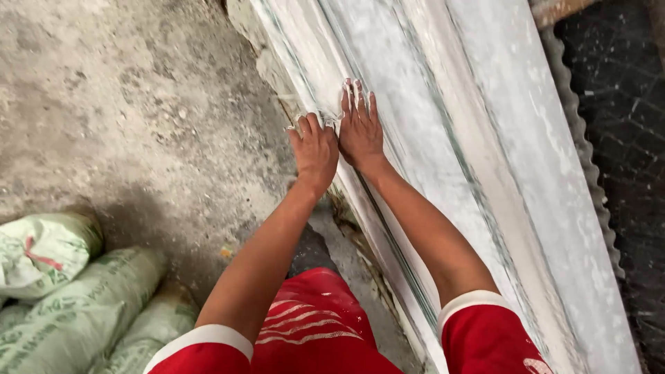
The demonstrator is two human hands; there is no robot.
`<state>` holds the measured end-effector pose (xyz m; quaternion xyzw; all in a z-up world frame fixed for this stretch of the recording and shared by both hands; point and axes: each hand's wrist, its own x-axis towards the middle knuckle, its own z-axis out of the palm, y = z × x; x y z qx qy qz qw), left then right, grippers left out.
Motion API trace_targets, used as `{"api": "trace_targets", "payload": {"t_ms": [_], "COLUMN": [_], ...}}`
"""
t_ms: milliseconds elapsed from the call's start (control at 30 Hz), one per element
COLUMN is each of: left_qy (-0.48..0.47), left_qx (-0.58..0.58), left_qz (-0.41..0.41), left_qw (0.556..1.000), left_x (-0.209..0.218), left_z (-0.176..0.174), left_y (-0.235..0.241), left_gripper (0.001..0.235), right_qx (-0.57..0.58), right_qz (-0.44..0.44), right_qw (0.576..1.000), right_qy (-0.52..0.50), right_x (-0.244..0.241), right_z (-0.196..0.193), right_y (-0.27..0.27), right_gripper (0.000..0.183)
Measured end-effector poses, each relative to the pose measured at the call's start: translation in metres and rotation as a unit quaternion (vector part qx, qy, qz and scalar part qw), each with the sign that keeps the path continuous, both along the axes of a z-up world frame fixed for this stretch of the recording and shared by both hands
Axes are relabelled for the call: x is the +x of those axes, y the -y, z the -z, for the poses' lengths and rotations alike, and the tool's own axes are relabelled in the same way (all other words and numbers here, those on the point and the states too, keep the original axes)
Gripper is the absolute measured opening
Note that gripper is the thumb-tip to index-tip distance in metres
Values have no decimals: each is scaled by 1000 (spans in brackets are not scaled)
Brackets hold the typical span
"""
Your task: Applying and smoothing white plaster or resin over fiberglass strips on a mold to create architectural moldings.
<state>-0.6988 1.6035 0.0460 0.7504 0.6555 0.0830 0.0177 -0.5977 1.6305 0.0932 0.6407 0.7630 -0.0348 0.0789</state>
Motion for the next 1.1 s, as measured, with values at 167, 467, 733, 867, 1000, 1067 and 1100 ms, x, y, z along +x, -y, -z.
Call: {"api": "trace_targets", "payload": {"t_ms": [167, 467, 733, 867, 1000, 1067, 1100], "left_qy": [-15, -237, -88, 200, 149, 233, 233], "left_qx": [-16, -251, -285, -146, -13, -198, -198], "left_qz": [1, 121, 231, 222, 230, 162, 176], "left_qw": [1000, 931, 926, 943, 962, 938, 936], "left_x": [-43, -128, -163, -167, -173, -179, -187], "left_z": [4, -88, -89, -59, -79, -127, -96], "left_y": [-105, -318, -478, -502, -476, -443, -429], "left_gripper": [23, 37, 30, 29, 28, 43, 43], "right_qx": [-8, -13, -14, -79, -83, -23, -17], "right_qz": [-4, -45, 51, 139, 145, 132, 144], "right_qw": [1000, 998, 999, 986, 979, 968, 967], "right_qy": [-12, 38, -11, -47, -120, -212, -210], "right_x": [-41, -118, -133, -119, -102, -102, -90], "right_z": [7, 11, 4, -6, -15, -26, -6], "right_y": [-107, -302, -356, -329, -293, -280, -272], "right_gripper": [79, 69, 79, 88, 82, 68, 68]}}
